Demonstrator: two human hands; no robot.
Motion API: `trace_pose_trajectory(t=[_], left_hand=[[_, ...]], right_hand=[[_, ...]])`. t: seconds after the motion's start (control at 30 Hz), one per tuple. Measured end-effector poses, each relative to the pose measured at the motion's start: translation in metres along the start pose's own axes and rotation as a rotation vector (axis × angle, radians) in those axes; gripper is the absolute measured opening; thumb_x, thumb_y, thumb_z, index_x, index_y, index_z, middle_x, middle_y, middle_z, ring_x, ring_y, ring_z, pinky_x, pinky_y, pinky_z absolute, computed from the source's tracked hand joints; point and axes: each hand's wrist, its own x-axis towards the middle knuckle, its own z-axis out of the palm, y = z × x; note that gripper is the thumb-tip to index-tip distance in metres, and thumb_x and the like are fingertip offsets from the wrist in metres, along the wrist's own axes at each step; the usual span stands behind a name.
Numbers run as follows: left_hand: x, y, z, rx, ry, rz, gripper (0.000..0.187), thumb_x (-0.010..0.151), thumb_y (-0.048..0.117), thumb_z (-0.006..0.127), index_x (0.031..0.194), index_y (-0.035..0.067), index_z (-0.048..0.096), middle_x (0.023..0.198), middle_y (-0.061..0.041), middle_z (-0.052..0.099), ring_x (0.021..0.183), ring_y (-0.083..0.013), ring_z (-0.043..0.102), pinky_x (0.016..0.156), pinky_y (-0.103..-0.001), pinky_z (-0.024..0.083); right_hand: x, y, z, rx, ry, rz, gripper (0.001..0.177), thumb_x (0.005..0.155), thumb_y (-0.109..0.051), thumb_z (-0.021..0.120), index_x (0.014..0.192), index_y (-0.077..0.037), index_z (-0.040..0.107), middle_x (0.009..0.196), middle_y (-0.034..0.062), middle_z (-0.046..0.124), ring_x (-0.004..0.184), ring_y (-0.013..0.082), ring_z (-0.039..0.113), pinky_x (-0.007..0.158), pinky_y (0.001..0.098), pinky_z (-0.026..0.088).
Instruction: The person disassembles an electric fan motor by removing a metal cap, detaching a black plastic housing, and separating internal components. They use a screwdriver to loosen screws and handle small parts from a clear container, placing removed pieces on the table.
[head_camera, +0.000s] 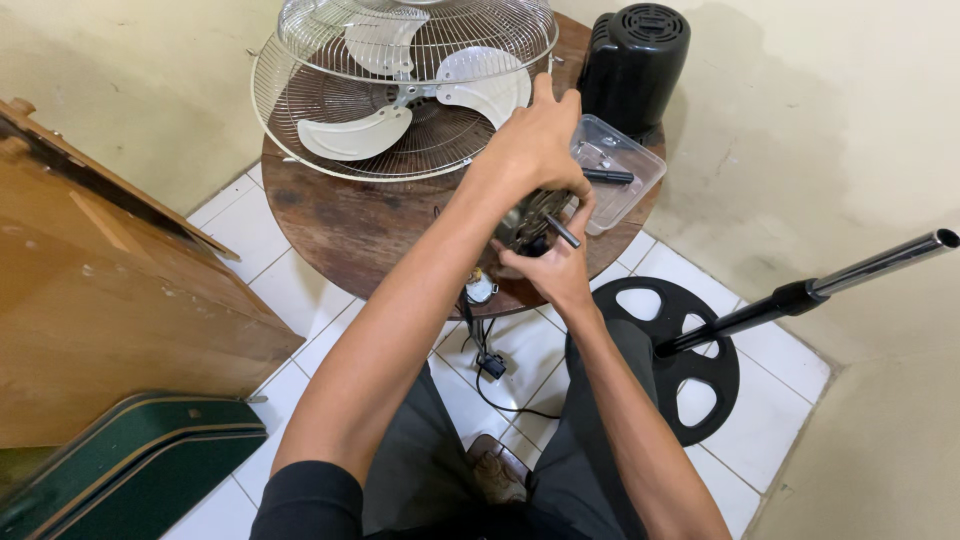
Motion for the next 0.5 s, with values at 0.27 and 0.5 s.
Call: trace_pose_trajectory(t=[0.27,0.5], left_hand=[[-0.052,-0.052,0.009,-0.694,0.278,0.106,0.070,0.091,0.062,0.072,0.134,0.007,0.066,0.136,-0.018,0.070,0.127,-0.0294,0.068,0.109,-0.039,0.049],[-0.097,-0.027,0.049,-0.493,0.615,0.074,0.107,0.064,0.033,0.095,0.149,0.007,0.036,0.143,-0.023,0.053,0.128,-0.0435,0.057,0.103,-0.048,0.050]], right_hand=[[0.007,-0.005,-0.003,0.239,-0.023,-0.001,0.123,0.077,0.002,0.084,0.159,-0.014,-0.006,0.136,0.0209,0.062,0.122,0.0275,0.067,0.109,0.0398,0.054],[0.008,0.016,-0.005,0.226,-0.016,0.012,0.125,0.074,0.007,0.081,0.163,-0.016,-0.004,0.138,0.0192,0.063,0.125,0.0287,0.066,0.111,0.0407,0.053]])
